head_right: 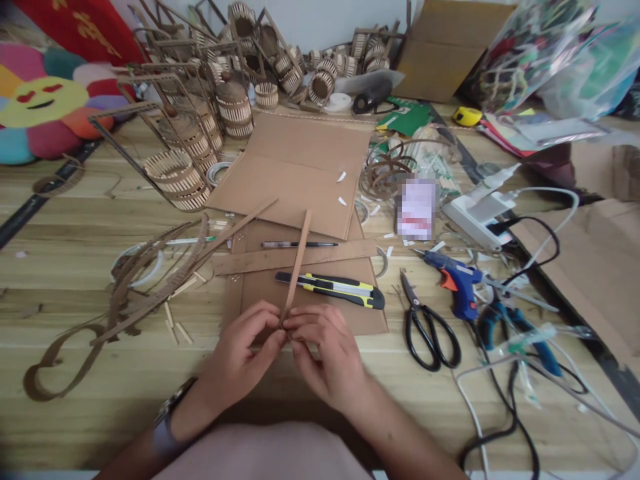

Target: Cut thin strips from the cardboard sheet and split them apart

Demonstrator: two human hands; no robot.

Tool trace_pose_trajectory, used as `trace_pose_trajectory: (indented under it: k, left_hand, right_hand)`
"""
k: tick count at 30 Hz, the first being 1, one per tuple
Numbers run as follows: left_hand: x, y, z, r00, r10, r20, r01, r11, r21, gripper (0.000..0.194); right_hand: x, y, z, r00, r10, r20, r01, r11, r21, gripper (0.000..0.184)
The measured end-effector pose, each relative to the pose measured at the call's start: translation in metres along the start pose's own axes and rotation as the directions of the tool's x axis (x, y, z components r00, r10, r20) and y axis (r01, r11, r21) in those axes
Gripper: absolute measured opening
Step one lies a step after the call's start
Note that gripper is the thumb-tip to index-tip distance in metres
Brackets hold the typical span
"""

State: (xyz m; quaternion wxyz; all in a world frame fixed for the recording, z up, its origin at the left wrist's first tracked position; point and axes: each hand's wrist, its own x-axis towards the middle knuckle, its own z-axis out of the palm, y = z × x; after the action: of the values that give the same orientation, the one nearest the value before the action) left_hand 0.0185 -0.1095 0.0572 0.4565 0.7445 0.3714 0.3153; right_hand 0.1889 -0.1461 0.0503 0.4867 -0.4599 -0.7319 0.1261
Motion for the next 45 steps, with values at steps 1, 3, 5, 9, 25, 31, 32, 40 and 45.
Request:
trace_pose_trajectory:
  k: [1,3,5,9,25,31,32,40,45]
  left_hand:
    - [0.0,-0.001,0.0,1.0,0.007,-0.005,-0.008,1.0,-0.004,0.015]
    - [-0.001,-0.001,0.0,0.999,0.04,-0.029,-0.04,0.999,0.0,0.015]
    - [-0.001,-0.001,0.0,0.996,0.073,-0.059,-0.072,0.997,0.012,0.015]
    - [-0.001,0.001,0.001,0.993,0.09,-0.082,-0.089,0.996,0.014,0.015]
    - [0.001,-0.001,0.003,0.997,-0.079,0.016,0.081,0.991,-0.111,0.013]
    - [0.002,-0.004,0.002,0.997,-0.078,0.026,0.081,0.983,-0.167,0.018]
    - [0.002,-0.004,0.002,0.998,-0.067,0.015,0.068,0.983,-0.169,0.018]
    - [-0.002,-0.004,0.004,1.0,0.014,0.0,-0.014,0.996,-0.093,0.013]
    - [-0.002,-0.002,0.004,0.997,0.074,0.015,-0.074,0.996,-0.049,0.013]
  right_hand:
    - [0.0,0.0,0.0,1.0,0.002,-0.004,-0.002,1.0,0.0,0.014]
    - [0.0,0.001,0.0,1.0,-0.003,-0.007,0.003,1.0,-0.004,0.013]
    - [0.0,0.001,0.0,1.0,-0.004,-0.005,0.004,1.0,-0.004,0.016]
    - [-0.001,0.0,0.001,0.999,0.047,-0.008,-0.046,0.999,0.02,0.016]
    - [-0.004,0.0,0.002,0.998,0.018,-0.059,-0.019,1.0,-0.01,0.022]
    - [-0.003,-0.002,0.002,0.997,0.061,-0.052,-0.06,0.998,0.026,0.02]
    - [-0.003,-0.001,0.002,0.997,0.06,-0.053,-0.058,0.998,0.029,0.02]
    - [-0.004,-0.002,0.003,0.995,0.093,-0.037,-0.091,0.994,0.054,0.015]
    - [-0.011,-0.002,0.003,0.979,0.192,-0.071,-0.187,0.98,0.074,0.011]
